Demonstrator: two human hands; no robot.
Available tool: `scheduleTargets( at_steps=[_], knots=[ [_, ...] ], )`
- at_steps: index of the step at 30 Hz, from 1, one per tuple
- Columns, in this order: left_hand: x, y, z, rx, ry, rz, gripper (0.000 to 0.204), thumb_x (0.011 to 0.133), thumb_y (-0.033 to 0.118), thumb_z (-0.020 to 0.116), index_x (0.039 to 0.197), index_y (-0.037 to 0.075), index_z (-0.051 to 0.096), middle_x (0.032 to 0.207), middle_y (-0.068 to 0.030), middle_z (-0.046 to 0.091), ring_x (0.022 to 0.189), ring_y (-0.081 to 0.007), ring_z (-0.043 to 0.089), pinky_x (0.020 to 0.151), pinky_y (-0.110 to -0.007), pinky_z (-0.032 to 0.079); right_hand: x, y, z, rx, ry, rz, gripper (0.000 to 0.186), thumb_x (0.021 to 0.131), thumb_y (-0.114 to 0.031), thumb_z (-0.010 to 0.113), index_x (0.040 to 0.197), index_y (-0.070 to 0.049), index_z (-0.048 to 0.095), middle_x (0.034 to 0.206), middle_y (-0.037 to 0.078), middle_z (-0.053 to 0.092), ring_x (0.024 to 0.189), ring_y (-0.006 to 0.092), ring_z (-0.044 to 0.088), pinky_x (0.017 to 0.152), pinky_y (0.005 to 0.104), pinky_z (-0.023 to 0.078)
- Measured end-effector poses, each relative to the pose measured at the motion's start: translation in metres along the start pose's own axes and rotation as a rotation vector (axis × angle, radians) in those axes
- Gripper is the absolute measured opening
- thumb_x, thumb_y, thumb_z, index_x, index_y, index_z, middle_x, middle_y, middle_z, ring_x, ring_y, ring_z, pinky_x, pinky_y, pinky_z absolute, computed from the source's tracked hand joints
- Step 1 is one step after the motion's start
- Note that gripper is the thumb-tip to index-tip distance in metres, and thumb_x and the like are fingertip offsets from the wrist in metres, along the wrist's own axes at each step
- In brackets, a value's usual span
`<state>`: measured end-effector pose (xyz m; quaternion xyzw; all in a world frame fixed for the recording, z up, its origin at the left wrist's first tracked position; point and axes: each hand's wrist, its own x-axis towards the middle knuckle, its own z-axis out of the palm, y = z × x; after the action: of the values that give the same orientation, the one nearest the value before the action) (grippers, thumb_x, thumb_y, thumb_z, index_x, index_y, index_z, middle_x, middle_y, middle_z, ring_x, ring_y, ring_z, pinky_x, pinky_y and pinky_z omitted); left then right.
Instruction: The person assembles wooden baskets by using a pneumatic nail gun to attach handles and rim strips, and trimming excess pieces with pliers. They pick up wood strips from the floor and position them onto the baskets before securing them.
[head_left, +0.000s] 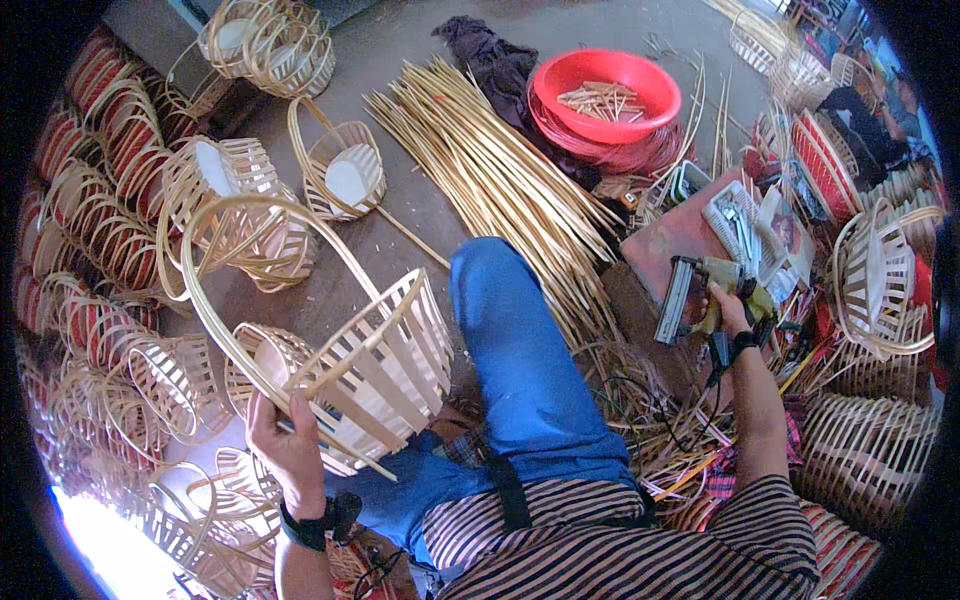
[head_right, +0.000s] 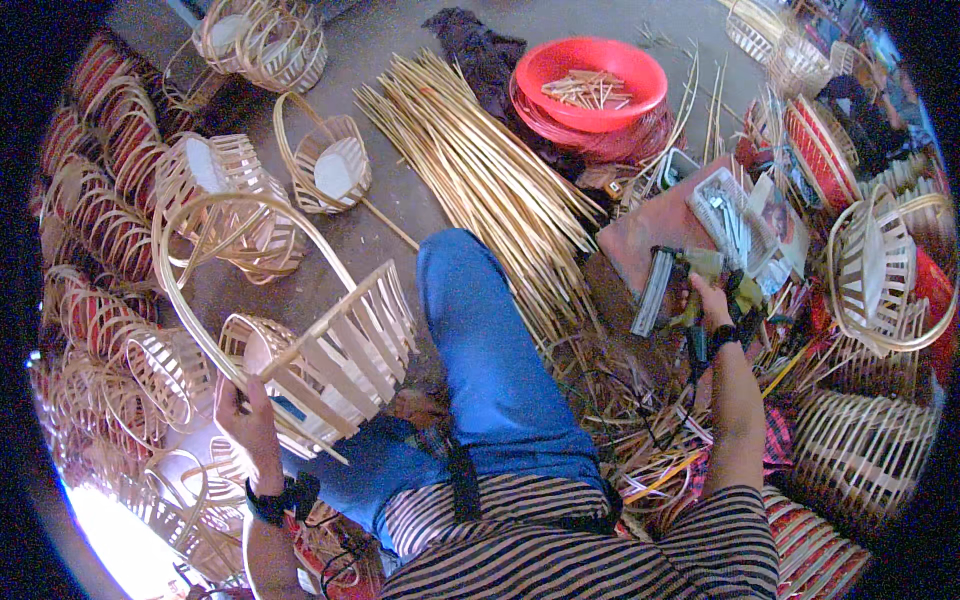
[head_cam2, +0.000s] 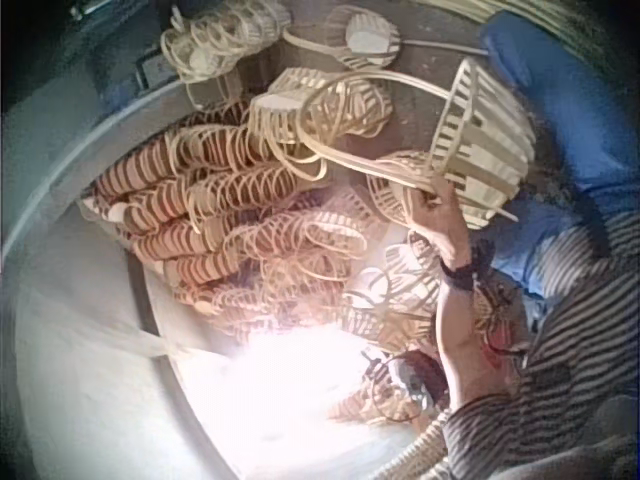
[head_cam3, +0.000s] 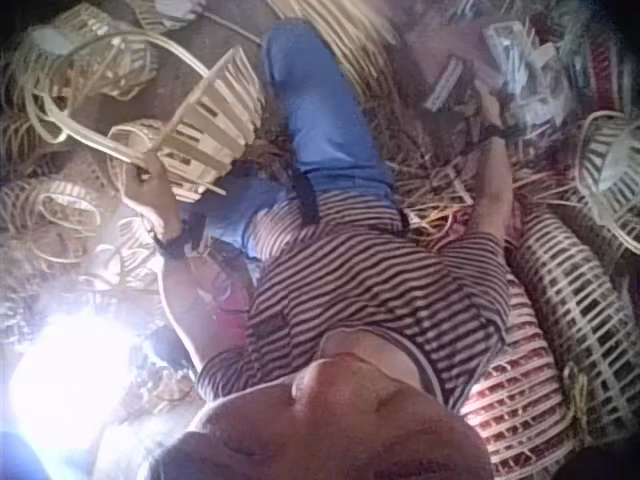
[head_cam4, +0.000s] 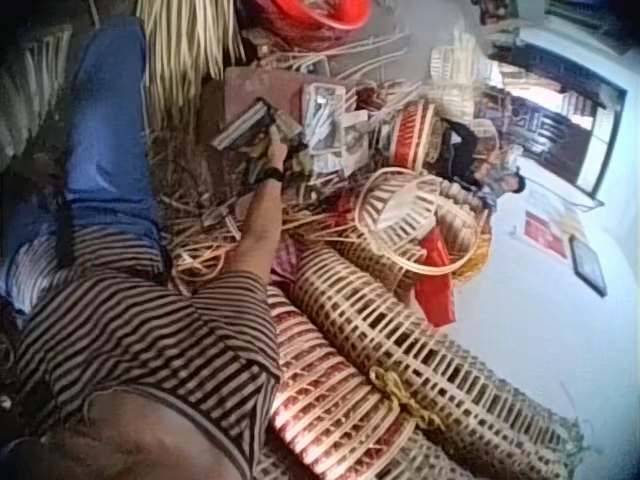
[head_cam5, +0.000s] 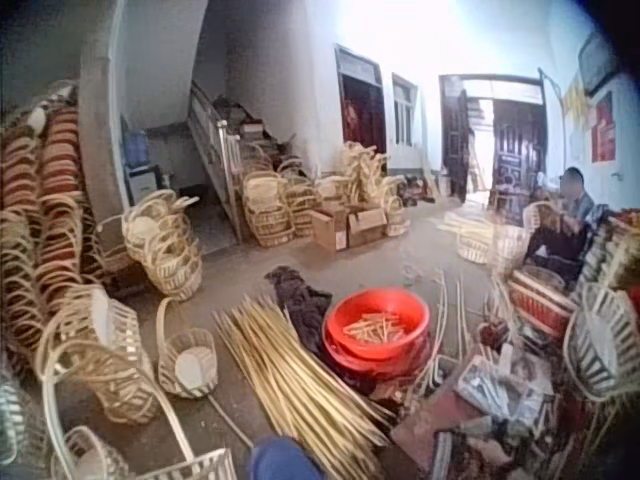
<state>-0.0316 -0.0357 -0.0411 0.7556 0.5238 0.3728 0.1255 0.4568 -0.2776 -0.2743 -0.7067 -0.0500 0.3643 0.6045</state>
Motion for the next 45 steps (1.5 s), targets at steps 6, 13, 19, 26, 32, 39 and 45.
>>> scheduleTargets(
  at_steps=[6, 13, 19, 26, 32, 39, 45],
  knots=[
    [-0.020, -0.005, -0.010, 0.008, -0.052, -0.273, 0.010, 0.071, 0.006, 0.046, 0.063, 0.000, 0.043, 0.058, 0.0017, 0.032, 0.053, -0.0063, 0.027, 0.047, -0.022, 0.023, -0.030, -0.033, 0.035, -1.042, 0.465, -0.223, 0.030, 0.067, -0.018, 0.055, 0.093, -0.002, 0.052, 0.084, 0.018, 0.054, 0.076, 0.0304, 0.052, 0.067, 0.0365, 0.041],
    [-0.027, -0.001, -0.025, 0.139, -0.125, -0.445, 0.012, 0.073, 0.005, 0.042, 0.075, -0.003, 0.050, 0.063, -0.0016, 0.041, 0.058, -0.0067, 0.032, 0.051, -0.020, 0.027, -0.038, -0.013, 0.150, -0.956, -0.024, -0.733, 0.029, 0.069, -0.013, 0.050, 0.096, -0.003, 0.049, 0.092, 0.016, 0.050, 0.084, 0.0308, 0.048, 0.073, 0.0358, 0.039],
    [-0.028, 0.003, -0.017, -0.046, 0.118, -0.346, 0.037, 0.073, 0.009, 0.041, 0.108, -0.002, 0.046, 0.075, -0.0063, 0.048, 0.061, -0.0134, 0.042, 0.058, -0.024, 0.035, -0.028, 0.050, 0.245, -1.155, -0.569, -0.660, 0.029, 0.070, -0.008, 0.046, 0.099, -0.003, 0.045, 0.098, 0.015, 0.047, 0.091, 0.0312, 0.044, 0.078, 0.0353, 0.038],
    [-0.054, 0.026, -0.059, 0.112, -0.010, -0.337, 0.045, 0.079, 0.026, 0.042, 0.112, -0.003, 0.037, 0.084, -0.0104, 0.046, 0.078, -0.0186, 0.044, 0.069, -0.030, 0.038, -0.020, 0.096, 0.286, -1.408, -0.979, -0.565, 0.025, 0.074, -0.013, 0.042, 0.096, -0.003, 0.046, 0.093, 0.011, 0.047, 0.087, 0.0268, 0.046, 0.073, 0.0357, 0.041],
    [-0.088, 0.055, -0.096, 0.294, 0.036, -0.379, 0.034, 0.078, 0.019, 0.038, 0.099, -0.006, 0.045, 0.086, -0.0159, 0.050, 0.077, -0.0236, 0.049, 0.069, -0.033, 0.042, 0.005, 0.074, 0.255, -2.237, -0.853, -0.692, 0.016, 0.070, -0.015, 0.048, 0.057, -0.014, 0.057, 0.062, 0.003, 0.057, 0.057, 0.0157, 0.054, 0.049, 0.0303, 0.037],
    [-0.089, 0.055, -0.100, 0.335, 0.030, -0.371, 0.032, 0.080, 0.021, 0.038, 0.097, -0.005, 0.046, 0.087, -0.0160, 0.051, 0.078, -0.0237, 0.050, 0.070, -0.033, 0.042, 0.012, 0.054, 0.251, -1.744, -0.511, -0.291, 0.013, 0.074, -0.012, 0.045, 0.069, -0.007, 0.056, 0.066, 0.014, 0.058, 0.063, 0.0265, 0.059, 0.049, 0.0342, 0.045],
    [-0.092, 0.058, -0.108, 0.364, 0.033, -0.363, 0.032, 0.082, 0.023, 0.038, 0.094, -0.005, 0.047, 0.088, -0.0160, 0.052, 0.078, -0.0237, 0.050, 0.071, -0.034, 0.042, 0.019, 0.091, 0.268, -1.454, -0.144, -0.390, 0.007, 0.070, -0.009, 0.048, 0.074, -0.003, 0.048, 0.071, 0.017, 0.055, 0.064, 0.0306, 0.055, 0.054, 0.0362, 0.045]
  ],
)
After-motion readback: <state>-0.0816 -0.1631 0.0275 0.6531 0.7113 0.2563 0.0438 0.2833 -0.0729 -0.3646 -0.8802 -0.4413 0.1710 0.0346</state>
